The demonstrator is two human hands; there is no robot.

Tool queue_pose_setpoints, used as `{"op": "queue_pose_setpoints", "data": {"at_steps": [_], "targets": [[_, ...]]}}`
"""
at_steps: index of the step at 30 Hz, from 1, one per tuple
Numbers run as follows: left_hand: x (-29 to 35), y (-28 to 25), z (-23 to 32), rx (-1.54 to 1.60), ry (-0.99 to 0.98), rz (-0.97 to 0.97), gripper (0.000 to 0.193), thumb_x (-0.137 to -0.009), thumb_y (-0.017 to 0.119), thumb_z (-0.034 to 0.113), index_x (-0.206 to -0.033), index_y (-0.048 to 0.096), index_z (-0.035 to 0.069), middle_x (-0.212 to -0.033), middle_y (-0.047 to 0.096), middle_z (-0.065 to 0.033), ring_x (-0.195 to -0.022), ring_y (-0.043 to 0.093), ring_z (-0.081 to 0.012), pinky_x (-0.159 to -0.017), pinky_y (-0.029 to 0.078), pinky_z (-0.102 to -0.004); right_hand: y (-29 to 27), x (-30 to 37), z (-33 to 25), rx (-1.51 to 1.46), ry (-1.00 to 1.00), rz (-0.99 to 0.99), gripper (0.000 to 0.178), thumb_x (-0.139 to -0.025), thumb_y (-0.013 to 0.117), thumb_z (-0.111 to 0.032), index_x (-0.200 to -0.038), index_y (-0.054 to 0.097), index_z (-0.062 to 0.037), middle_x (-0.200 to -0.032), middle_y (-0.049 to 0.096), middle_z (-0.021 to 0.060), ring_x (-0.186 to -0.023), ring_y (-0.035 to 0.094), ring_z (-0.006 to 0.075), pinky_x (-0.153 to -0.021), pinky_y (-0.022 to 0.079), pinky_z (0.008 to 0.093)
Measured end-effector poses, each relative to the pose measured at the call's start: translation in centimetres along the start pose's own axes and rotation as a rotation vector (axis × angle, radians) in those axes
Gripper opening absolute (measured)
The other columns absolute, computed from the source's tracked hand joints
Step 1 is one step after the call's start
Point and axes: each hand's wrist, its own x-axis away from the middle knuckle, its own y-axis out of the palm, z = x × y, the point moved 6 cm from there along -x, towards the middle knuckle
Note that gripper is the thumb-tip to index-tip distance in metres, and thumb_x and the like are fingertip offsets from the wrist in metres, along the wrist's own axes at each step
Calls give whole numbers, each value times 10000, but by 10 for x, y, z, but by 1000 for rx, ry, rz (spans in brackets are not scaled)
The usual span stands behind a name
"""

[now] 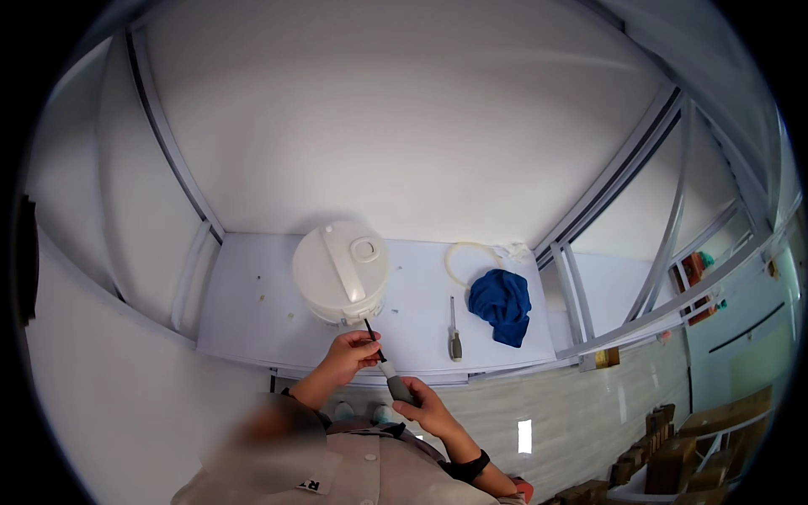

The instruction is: The person assembles a white plastic appliance on a white table. They attach a small white plastic piece, use a screwdriver to tighten screws on the lid, and secure the lid onto the main body.

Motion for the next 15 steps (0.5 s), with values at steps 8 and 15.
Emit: {"op": "queue_pose_setpoints", "data": {"at_steps": [8, 15], "targets": [[9, 6, 2, 134, 19, 7, 404, -1016, 664, 73, -1408, 571, 51, -1218, 715, -131, -1077, 736, -278, -912, 596, -389, -2, -2, 8, -390, 209, -257, 578, -1045, 624, -311, -1524, 435, -46, -1145, 683, 168, -741, 651, 185, -661, 503, 302], [9, 14, 11, 153, -23, 112, 321, -1031, 685, 202, -1318, 620, 73, -1167, 712, -75, -1023, 739, -262, -879, 599, -388, -9, -1, 4, -66, 122, -156, 590, -984, 711, -131, -1509, 454, -49, -1106, 694, 123, -775, 668, 166, -667, 529, 317]]}}
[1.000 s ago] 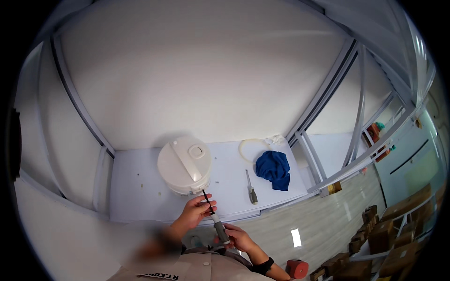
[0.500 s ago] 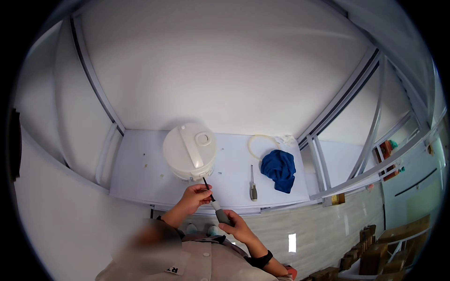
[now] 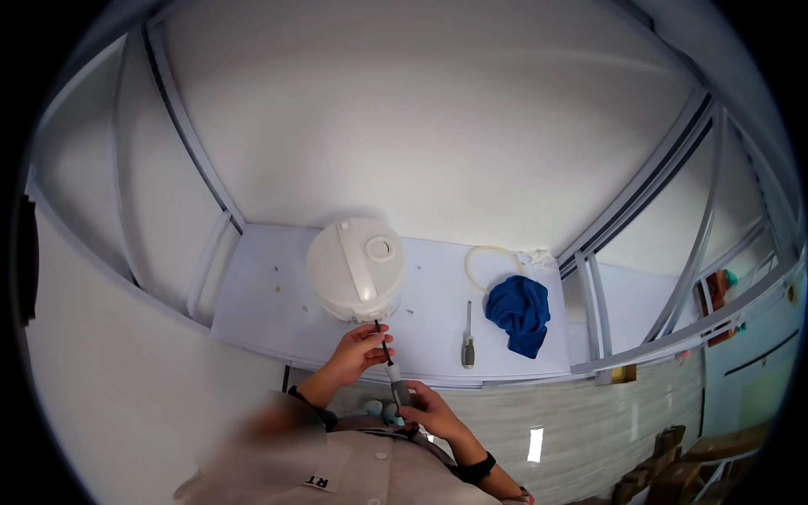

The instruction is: The person assembles a white plastic appliance on a white table. They attach a small white plastic piece, use a screwdriver to tighten screws on the lid, and secure the lid onto the main body.

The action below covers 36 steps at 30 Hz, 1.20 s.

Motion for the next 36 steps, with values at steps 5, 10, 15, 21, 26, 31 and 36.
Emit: {"op": "queue_pose_setpoints", "data": {"at_steps": [5, 10, 15, 21, 26, 31, 36], "targets": [[-19, -11, -4, 109, 7, 54, 252, -1050, 661, 262, -1237, 669, 94, -1081, 698, -32, -946, 722, -229, -807, 585, -360, -4, 1, -11, 173, -88, 93, 587, -909, 803, -66, -1430, 540, -6, -1121, 655, 18, -942, 633, 108, -824, 536, 288], [-24, -10, -7, 134, -12, 68, 262, -1043, 655, 310, -1216, 688, 115, -1074, 705, -13, -955, 716, -231, -802, 566, -353, -7, 4, -13, 213, -101, 130, 597, -884, 839, -94, -1411, 567, -16, -1106, 650, 11, -971, 615, 102, -866, 526, 277], [-26, -12, -5, 192, -84, 68, 295, -1014, 650, 306, -1223, 661, 97, -1098, 706, -32, -946, 733, -264, -773, 573, -347, -8, 5, -25, 374, -146, 194, 591, -873, 839, -58, -1394, 564, -15, -1052, 640, 14, -945, 635, 112, -834, 543, 286], [-26, -13, -5, 155, -67, 83, 292, -1017, 621, 303, -1207, 664, 86, -1116, 710, -43, -967, 736, -267, -788, 573, -351, -10, 5, -24, 418, -131, 211, 598, -858, 860, -198, -1360, 586, -23, -1013, 645, 42, -922, 598, 140, -843, 514, 304], [-25, -11, -5, 109, -40, 37, 295, -1017, 608, 286, -1211, 663, 71, -1108, 714, -61, -962, 736, -255, -785, 577, -346, -18, 3, -8, 511, -59, 168, 511, -866, 816, -170, -1296, 592, -12, -1005, 639, 65, -917, 598, 161, -835, 514, 326], [-27, -15, -5, 15, -27, -8, 253, -1000, 620, 257, -1180, 676, 87, -1058, 730, -67, -927, 732, -235, -765, 568, -339, -15, 14, -27, 585, -45, 159, 468, -841, 815, -126, -1239, 598, -8, -1024, 634, 63, -952, 592, 176, -864, 510, 350], [-25, -7, -6, -96, -21, -24, 238, -993, 652, 191, -1194, 683, 67, -1051, 742, -99, -898, 750, -241, -743, 579, -334, -32, 25, -16, 611, -88, 171, 487, -835, 784, -167, -1257, 600, -7, -946, 629, 88, -856, 567, 198, -783, 493, 347]]}}
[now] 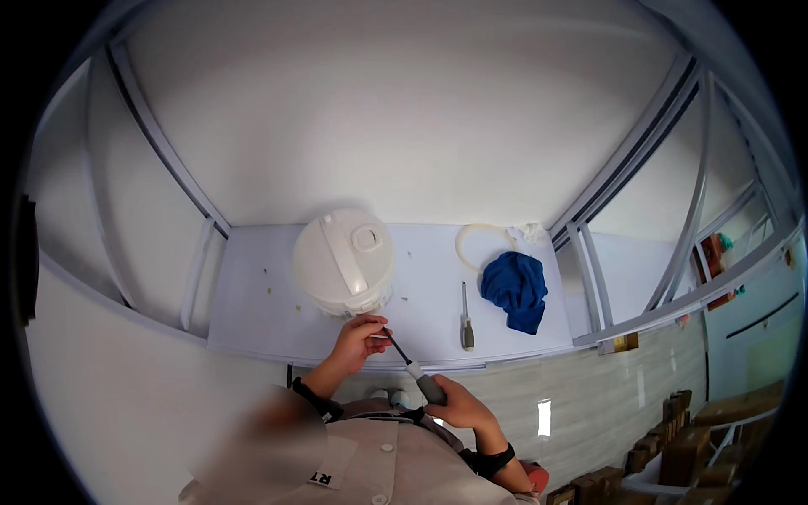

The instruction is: The person assembles a white plastic appliance on a white table. They attach a small white plastic piece, use a screwdriver to tighten screws on the lid, and secure the lid onto the main body.

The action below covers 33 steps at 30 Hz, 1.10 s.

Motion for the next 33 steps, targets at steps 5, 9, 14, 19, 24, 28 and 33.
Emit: {"op": "queue_pose_setpoints", "data": {"at_steps": [5, 9, 14, 19, 24, 28, 33], "targets": [[-8, 10, -10, -73, -62, -48, 240, -1010, 671, 179, -1219, 686, 62, -1097, 738, -83, -927, 737, -211, -772, 574, -318, -16, 15, -5, 42, 103, 62, 462, -824, 789, -160, -1228, 617, -18, -914, 614, 75, -844, 561, 195, -769, 487, 347], [-22, 27, -27, -48, -149, -92, 227, -1038, 667, 215, -1211, 696, 72, -1117, 726, -49, -930, 710, -169, -804, 561, -296, -27, 28, 7, 38, 175, 157, 472, -818, 791, -154, -1234, 614, -15, -919, 612, 74, -846, 560, 197, -770, 489, 349], [-55, 45, -46, -91, -133, -81, 262, -1020, 709, 243, -1217, 697, 71, -1072, 727, -33, -896, 705, -144, -787, 567, -283, -34, 46, 16, -2, 251, 255, 454, -807, 799, -141, -1206, 623, -17, -907, 596, 50, -832, 542, 173, -744, 477, 339], [-84, 41, -39, -771, 319, 73, 203, -967, 752, 242, -1068, 763, 66, -1014, 747, -59, -832, 718, -189, -720, 564, -325, -35, 63, 37, -79, 280, 346, 460, -800, 797, -144, -1205, 625, -13, -892, 589, 44, -825, 541, 172, -744, 476, 340], [-70, 55, -30, -1405, 635, 190, 113, -921, 748, 206, -977, 806, 127, -989, 733, -68, -829, 712, -287, -691, 560, -408, -30, 73, 51, -129, 310, 422, 478, -798, 784, -164, -1213, 619, 6, -904, 613, 82, -854, 569, 206, -785, 498, 359], [-75, 46, -39, -1495, 800, 248, 101, -917, 748, 211, -973, 818, 164, -941, 707, -25, -821, 697, -286, -664, 554, -430, -29, 72, 40, -105, 316, 419, 475, -797, 785, -166, -1208, 622, 9, -903, 618, 89, -854, 575, 209, -786, 499, 365], [-72, 45, -42, -1535, 847, 301, 117, -930, 746, 223, -1001, 830, 184, -900, 670, 1, -813, 683, -251, -643, 553, -420, -29, 72, 46, -105, 301, 435, 480, -798, 786, -168, -1212, 625, 14, -907, 631, 100, -857, 589, 215, -790, 503, 370]]}}
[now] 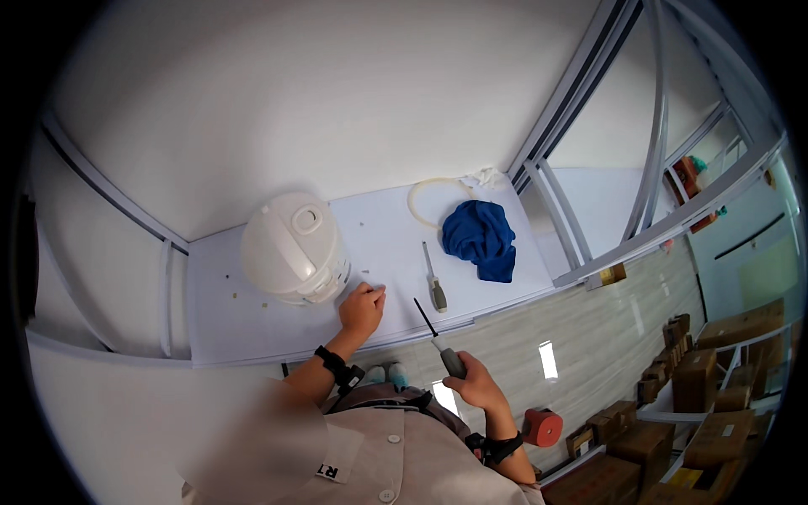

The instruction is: The person assembles a white plastic appliance on a white table. They attach a small white plastic piece, use a screwdriver to tighten screws on the lid, and secure the lid onto the main body.

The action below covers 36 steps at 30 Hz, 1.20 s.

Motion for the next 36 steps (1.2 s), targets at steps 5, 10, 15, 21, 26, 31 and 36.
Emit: {"op": "queue_pose_setpoints", "data": {"at_steps": [5, 10, 15, 21, 26, 31, 36], "targets": [[2, 2, -2, -15, 11, 2, 174, -944, 738, 234, -1081, 828, 175, -901, 661, 3, -834, 678, -228, -646, 558, -416, 1, -4, 0, -13, 10, -18, 481, -802, 787, -168, -1218, 627, 14, -913, 637, 99, -860, 595, 209, -789, 506, 370], [9, -7, -8, 122, -59, 14, 258, -944, 727, 203, -1174, 785, 101, -938, 684, -44, -846, 690, -220, -691, 572, -369, 3, -6, -18, -6, -31, -38, 450, -834, 792, -182, -1207, 629, 12, -907, 629, 80, -851, 582, 193, -776, 499, 355], [13, -47, -10, 556, -207, -195, 298, -935, 732, 182, -1207, 758, 65, -977, 741, -75, -791, 692, -194, -729, 572, -329, 15, -9, -38, -164, -145, -102, 357, -958, 759, -236, -1208, 631, -14, -887, 577, 14, -824, 519, 129, -745, 459, 289], [29, -100, -17, 1005, -461, -160, 239, -992, 707, 165, -1166, 745, 7, -968, 755, -54, -792, 660, -97, -689, 539, -264, 35, -13, -84, -302, -365, -225, 297, -1044, 657, -208, -1273, 598, -29, -948, 548, -22, -883, 483, 94, -796, 432, 252], [42, -131, -29, 753, -274, 25, 231, -989, 724, 132, -1168, 730, -13, -961, 742, -38, -794, 648, -74, -667, 516, -243, 55, -30, -94, -316, -454, -236, 326, -1047, 653, -198, -1314, 542, -48, -972, 493, -45, -868, 428, 62, -775, 394, 236], [41, -144, -27, 868, -233, 112, 240, -971, 743, 109, -1183, 723, -1, -955, 731, -39, -767, 625, -64, -653, 497, -229, 90, -63, -91, -327, -429, -373, 405, -1017, 687, -132, -1368, 506, -45, -1029, 533, 8, -949, 488, 107, -829, 448, 279], [36, -174, -23, 777, -201, 348, 247, -963, 738, 95, -1192, 706, 7, -921, 704, -27, -749, 613, -86, -655, 493, -233, 105, -80, -121, -218, -540, -331, 415, -938, 749, -85, -1291, 530, -64, -964, 531, 16, -915, 495, 114, -796, 455, 286]]}}
